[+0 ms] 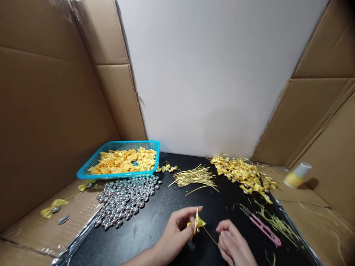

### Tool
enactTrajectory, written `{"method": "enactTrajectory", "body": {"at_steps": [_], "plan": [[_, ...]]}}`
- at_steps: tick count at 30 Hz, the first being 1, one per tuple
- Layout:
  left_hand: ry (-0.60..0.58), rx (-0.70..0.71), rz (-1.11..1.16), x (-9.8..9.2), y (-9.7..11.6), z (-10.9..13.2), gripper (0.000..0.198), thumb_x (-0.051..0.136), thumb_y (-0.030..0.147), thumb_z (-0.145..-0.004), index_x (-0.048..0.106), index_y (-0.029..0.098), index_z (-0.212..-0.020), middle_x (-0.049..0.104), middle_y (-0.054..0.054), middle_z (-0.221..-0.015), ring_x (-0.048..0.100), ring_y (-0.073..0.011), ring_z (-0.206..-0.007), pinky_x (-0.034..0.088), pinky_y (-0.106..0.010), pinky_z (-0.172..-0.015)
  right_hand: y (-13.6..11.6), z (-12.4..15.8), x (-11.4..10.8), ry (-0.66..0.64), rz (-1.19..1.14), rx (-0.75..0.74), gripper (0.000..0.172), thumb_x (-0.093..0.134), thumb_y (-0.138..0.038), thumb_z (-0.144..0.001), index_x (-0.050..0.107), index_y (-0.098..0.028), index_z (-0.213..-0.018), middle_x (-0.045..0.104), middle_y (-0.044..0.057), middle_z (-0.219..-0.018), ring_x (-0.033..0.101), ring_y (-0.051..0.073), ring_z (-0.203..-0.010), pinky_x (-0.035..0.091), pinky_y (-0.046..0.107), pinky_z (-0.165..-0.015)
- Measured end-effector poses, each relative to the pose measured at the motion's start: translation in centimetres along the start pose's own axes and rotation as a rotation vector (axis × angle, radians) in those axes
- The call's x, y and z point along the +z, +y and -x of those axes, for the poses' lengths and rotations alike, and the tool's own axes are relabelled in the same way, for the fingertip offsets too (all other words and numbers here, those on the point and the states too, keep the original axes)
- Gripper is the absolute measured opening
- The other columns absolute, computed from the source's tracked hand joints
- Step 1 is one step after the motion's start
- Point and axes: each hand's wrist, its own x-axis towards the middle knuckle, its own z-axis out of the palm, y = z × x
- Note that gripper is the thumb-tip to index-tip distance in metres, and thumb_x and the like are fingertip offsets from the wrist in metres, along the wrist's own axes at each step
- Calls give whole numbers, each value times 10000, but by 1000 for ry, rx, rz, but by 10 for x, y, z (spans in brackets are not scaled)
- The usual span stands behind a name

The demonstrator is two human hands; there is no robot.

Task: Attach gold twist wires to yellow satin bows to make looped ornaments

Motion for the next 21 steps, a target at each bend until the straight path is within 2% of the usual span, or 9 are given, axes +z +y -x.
{"method": "enactTrajectory", "body": {"at_steps": [8, 10, 14, 18, 21], "plan": [[-34, -40, -24, 4, 5, 5, 467, 636, 386, -784, 671, 158, -1190, 529, -3, -683, 454, -119, -624, 392, -233, -607, -13, 10, -9, -69, 100, -54, 452, 516, -650, -832, 502, -198, -850, 301, -72, -602, 236, 71, -524, 192, 214, -485], [-31, -14, -89, 3, 4, 5, 439, 596, 376, -817, 672, 159, -1191, 536, -7, -678, 474, -126, -624, 407, -236, -605, -15, 10, -13, -27, 90, -87, 413, 512, -610, -859, 510, -197, -851, 295, -76, -597, 238, 69, -516, 194, 222, -491], [-16, 59, -259, 2, 2, 4, 371, 555, 312, -832, 703, 164, -1138, 560, -7, -642, 511, -131, -605, 444, -243, -614, -29, 11, -16, 162, -21, -216, 304, 513, -509, -903, 522, -206, -874, 278, -80, -599, 269, 70, -515, 220, 234, -512], [-93, 101, -376, 5, 7, 0, 369, 550, 289, -832, 703, 163, -1142, 600, -14, -639, 529, -129, -576, 453, -232, -580, -48, 14, -17, 140, -104, -323, 230, 511, -438, -925, 534, -216, -869, 311, -73, -599, 307, 77, -520, 262, 246, -529], [-110, 72, -406, 7, 12, -2, 356, 572, 304, -835, 708, 168, -1135, 607, -13, -639, 529, -126, -559, 449, -221, -553, -56, 14, -20, 135, -100, -308, 183, 527, -398, -925, 550, -223, -879, 355, -60, -610, 353, 89, -551, 288, 252, -547]]}}
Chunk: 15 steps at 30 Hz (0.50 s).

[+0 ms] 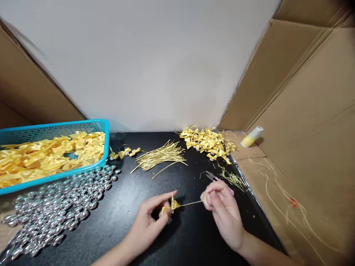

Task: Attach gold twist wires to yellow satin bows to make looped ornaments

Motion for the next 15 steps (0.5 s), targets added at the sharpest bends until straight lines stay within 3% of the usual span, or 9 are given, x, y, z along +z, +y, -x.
{"method": "enactTrajectory", "body": {"at_steps": [3, 8, 12, 15], "plan": [[-58, -23, 23, -3, 3, -1, 353, 588, 319, -844, 699, 190, -1154, 658, -28, -699, 580, -145, -614, 478, -235, -601, -2, -3, -1, -36, -15, 56, 192, 532, -414, -918, 563, -228, -883, 370, -59, -606, 346, 89, -539, 291, 242, -530], [-55, -142, 113, -8, 5, 0, 368, 532, 366, -900, 660, 213, -1209, 722, -73, -1041, 644, -210, -916, 498, -306, -835, 7, -6, 5, -215, 126, 156, 241, 517, -435, -914, 578, -202, -934, 504, -41, -599, 447, 92, -536, 365, 226, -521], [-79, -147, 149, -10, 3, 1, 374, 500, 375, -922, 641, 209, -1226, 712, -59, -1062, 625, -212, -968, 464, -316, -892, 24, -1, 12, -335, 285, 186, 249, 509, -390, -924, 525, -195, -1079, 696, 9, -734, 536, 91, -559, 448, 245, -602], [-85, -127, 167, -9, 0, 1, 380, 502, 371, -926, 599, 203, -1253, 696, -50, -1040, 613, -192, -922, 463, -290, -841, 34, 3, 18, -341, 350, 161, 192, 523, -379, -914, 523, -189, -943, 729, 30, -752, 577, 98, -570, 466, 245, -604]]}}
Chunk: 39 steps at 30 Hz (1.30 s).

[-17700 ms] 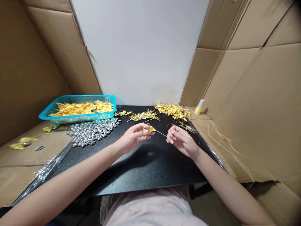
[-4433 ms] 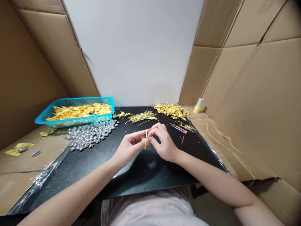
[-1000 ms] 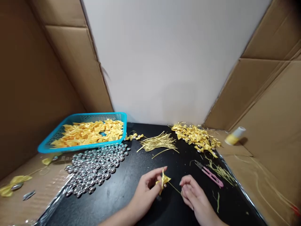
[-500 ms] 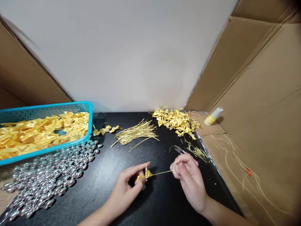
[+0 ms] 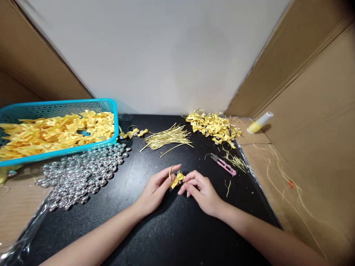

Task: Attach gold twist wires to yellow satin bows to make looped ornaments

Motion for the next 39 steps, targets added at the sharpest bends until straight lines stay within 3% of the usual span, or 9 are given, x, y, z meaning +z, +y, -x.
{"method": "enactTrajectory", "body": {"at_steps": [4, 9, 12, 16, 23, 29, 34, 39], "plan": [[-1, 12, 85, 4, 1, 1, 290, 511, 383, -921, 588, 174, -1108, 661, -30, -894, 595, -161, -787, 464, -256, -719, 1, -2, 8, 88, 36, -31, 199, 551, -361, -895, 522, -188, -801, 727, 38, -713, 633, 115, -587, 478, 238, -581], [-47, 50, 131, 5, 7, 1, 200, 524, 367, -913, 562, 171, -908, 624, -21, -824, 571, -154, -758, 459, -264, -724, -3, -5, 10, 96, 64, -40, 122, 577, -282, -872, 554, -187, -798, 726, 35, -736, 692, 135, -662, 530, 250, -632], [-76, 43, 134, 4, 7, 0, 170, 553, 340, -897, 557, 171, -908, 620, -18, -816, 573, -154, -758, 455, -269, -730, -3, -5, 8, 102, 47, -39, 108, 578, -273, -867, 565, -189, -801, 727, 26, -751, 699, 137, -680, 550, 262, -673], [-29, 45, 141, 3, 1, -1, 164, 612, 318, -859, 561, 168, -903, 598, -15, -829, 552, -143, -761, 448, -260, -727, 0, -3, 7, 135, 95, -66, 103, 582, -268, -867, 594, -189, -801, 724, 26, -771, 694, 145, -718, 541, 272, -712], [-20, -1, 129, 5, 1, -1, 197, 719, 286, -767, 600, 156, -856, 552, 21, -707, 487, -112, -671, 414, -232, -660, -1, -2, 8, 186, 156, -80, 97, 610, -236, -832, 619, -186, -749, 711, 23, -736, 670, 148, -694, 513, 269, -699], [33, -85, 150, 4, 10, -1, 232, 707, 355, -756, 636, 136, -790, 642, -21, -697, 560, -132, -649, 444, -252, -638, -4, -3, 10, 169, 96, -84, 99, 592, -234, -834, 606, -185, -749, 713, 35, -745, 681, 156, -709, 521, 281, -711], [71, -132, 169, 1, 8, -4, 240, 717, 363, -737, 636, 138, -754, 622, 7, -637, 544, -109, -588, 437, -225, -585, -7, -3, 10, 190, 200, -73, 132, 588, -187, -791, 562, -186, -662, 593, -27, -576, 546, 96, -535, 437, 222, -566], [68, -152, 228, 0, 5, -5, 217, 735, 326, -725, 630, 139, -759, 629, 11, -632, 551, -98, -573, 444, -213, -575, -7, -3, 9, 211, 220, -57, 147, 572, -179, -774, 528, -186, -635, 514, -50, -533, 468, 76, -487, 387, 207, -516]]}}
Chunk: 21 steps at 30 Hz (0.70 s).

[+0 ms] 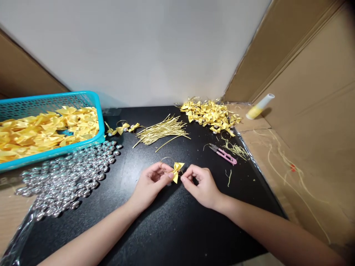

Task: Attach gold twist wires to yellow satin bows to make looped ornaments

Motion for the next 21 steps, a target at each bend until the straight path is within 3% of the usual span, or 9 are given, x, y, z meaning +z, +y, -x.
{"method": "enactTrajectory", "body": {"at_steps": [21], "plan": [[-2, -27, 102, 2, 2, 1, 189, 776, 246, -692, 622, 145, -735, 660, 19, -649, 577, -76, -584, 464, -172, -582, 2, 1, -1, 17, -10, -7, 165, 576, -152, -765, 504, -188, -621, 481, -61, -515, 442, 66, -472, 379, 198, -504]]}}
